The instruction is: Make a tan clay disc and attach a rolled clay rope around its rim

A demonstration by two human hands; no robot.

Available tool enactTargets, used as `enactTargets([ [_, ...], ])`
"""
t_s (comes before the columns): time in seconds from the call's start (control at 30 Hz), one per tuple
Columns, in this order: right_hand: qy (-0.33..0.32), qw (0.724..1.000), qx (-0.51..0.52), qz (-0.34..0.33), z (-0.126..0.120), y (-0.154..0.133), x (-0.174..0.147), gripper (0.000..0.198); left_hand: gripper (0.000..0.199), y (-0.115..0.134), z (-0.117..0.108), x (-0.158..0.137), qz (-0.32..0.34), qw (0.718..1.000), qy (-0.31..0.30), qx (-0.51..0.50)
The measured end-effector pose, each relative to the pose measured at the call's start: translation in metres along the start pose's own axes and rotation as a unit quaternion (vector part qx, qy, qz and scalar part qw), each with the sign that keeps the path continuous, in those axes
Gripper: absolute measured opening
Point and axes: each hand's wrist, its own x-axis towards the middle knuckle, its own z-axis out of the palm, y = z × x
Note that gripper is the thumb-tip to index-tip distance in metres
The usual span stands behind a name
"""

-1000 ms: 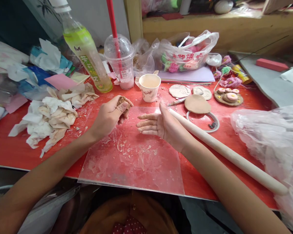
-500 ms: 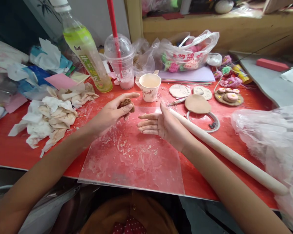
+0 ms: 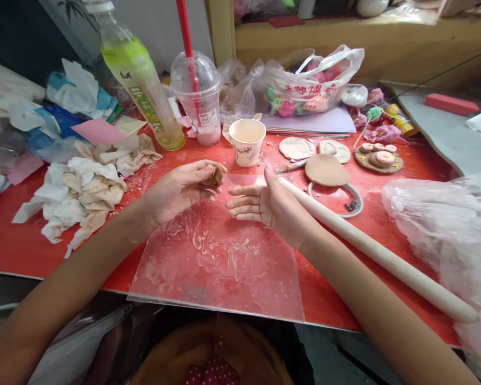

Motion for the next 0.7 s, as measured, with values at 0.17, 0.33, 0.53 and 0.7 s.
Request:
enactTargets([
  [0.17,0.0,1.0,-0.001,-0.004,0.0002,0.0006,0.0004,0.081,0.016,0.0005,0.0024,-0.0028,0.048,0.996,0.045,0.059],
  [0.33,0.003,1.0,-0.005,0.0,0.0005,0.0002,0.0013,0.082,0.021,-0.0044,0.0052,-0.0041,0.088,0.988,0.064,0.11],
  [0.53,0.009,1.0,-0.001,0.003,0.0011,-0.0004,0.0007,0.082,0.014,-0.0042,0.0048,-0.0035,0.075,0.99,0.039,0.112],
  [0.7,-0.003,1.0,-0.016,-0.007,-0.0005,-0.0006,0.0002,0.081,0.011,0.0016,0.0084,-0.0069,0.041,0.998,0.01,0.052],
])
